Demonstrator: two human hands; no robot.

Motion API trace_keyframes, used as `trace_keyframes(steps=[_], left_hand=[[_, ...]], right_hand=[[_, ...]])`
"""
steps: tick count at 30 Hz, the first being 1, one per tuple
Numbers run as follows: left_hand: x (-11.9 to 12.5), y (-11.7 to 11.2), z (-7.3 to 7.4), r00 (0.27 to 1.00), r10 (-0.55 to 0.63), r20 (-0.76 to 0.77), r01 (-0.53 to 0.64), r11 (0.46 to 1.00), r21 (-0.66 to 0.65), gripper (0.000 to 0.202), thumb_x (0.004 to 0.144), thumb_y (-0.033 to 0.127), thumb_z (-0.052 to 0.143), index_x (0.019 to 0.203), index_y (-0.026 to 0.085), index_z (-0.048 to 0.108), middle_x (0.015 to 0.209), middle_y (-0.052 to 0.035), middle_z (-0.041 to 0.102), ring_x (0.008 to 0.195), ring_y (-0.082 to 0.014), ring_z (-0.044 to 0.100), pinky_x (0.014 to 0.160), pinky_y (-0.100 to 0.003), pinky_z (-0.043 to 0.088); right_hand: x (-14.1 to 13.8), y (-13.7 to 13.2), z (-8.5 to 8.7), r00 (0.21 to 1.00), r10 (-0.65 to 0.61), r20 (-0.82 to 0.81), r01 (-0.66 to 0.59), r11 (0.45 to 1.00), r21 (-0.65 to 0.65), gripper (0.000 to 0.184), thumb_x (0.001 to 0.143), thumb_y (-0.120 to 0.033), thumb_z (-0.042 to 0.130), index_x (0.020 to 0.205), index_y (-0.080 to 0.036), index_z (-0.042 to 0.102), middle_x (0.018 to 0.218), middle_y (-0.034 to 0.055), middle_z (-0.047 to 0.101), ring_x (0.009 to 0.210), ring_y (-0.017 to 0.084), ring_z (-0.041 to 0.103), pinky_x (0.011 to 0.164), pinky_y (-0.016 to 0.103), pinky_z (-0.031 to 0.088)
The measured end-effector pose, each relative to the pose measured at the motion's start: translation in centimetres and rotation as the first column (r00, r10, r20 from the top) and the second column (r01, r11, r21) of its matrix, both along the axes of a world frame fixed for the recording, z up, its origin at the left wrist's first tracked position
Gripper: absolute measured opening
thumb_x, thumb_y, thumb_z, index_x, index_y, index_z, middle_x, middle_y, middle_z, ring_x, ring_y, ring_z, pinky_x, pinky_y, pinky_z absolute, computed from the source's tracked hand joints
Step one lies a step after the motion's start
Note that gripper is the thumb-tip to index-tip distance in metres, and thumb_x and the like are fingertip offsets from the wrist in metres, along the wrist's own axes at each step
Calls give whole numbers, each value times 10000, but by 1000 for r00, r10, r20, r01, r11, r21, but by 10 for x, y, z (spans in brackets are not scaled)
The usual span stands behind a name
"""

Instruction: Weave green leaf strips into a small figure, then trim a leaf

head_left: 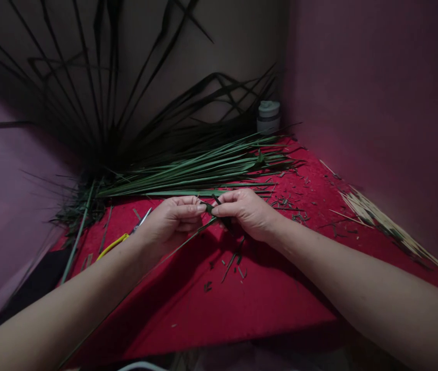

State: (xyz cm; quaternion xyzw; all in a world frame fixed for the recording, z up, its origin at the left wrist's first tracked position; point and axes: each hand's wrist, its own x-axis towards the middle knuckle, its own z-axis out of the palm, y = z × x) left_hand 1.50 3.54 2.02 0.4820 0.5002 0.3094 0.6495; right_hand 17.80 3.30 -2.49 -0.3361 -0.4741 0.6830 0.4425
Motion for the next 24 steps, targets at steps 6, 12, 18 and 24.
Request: trace_keyframes(steps=[6,12,18,24], left_hand=[[-1,-1,-6,999,40,-1,-40,994,98,227,661,221,712,588,142,512,455,73,359,408,-26,274,423,-180,213],[-4,-6,-13,995,44,-90,-26,980,196,190,719,249,685,657,149,536,523,52,445,472,-52,343,461,-205,240],[-6,-11,-16,983,57,-176,-13,970,243,212,734,262,679,641,145,529,549,46,471,506,-53,364,486,-201,265],[-5,-12,-15,992,62,-110,-44,987,156,215,729,268,684,640,148,530,511,51,443,477,-50,354,466,-191,263]], right_hand=[[-1,-2,-2,1000,12,-13,-13,999,-46,90,653,-204,629,620,-153,563,476,-52,496,403,60,399,414,210,277],[-3,-6,-2,990,-5,143,4,1000,7,136,709,-237,603,610,-156,556,446,-50,484,378,51,371,397,206,228],[-4,-6,-4,974,-48,223,45,999,19,112,663,-220,644,611,-149,574,466,-57,460,412,46,359,414,206,232],[-5,-6,-2,972,-30,233,33,999,-6,122,650,-231,636,588,-147,573,460,-61,453,414,47,347,414,206,237]])
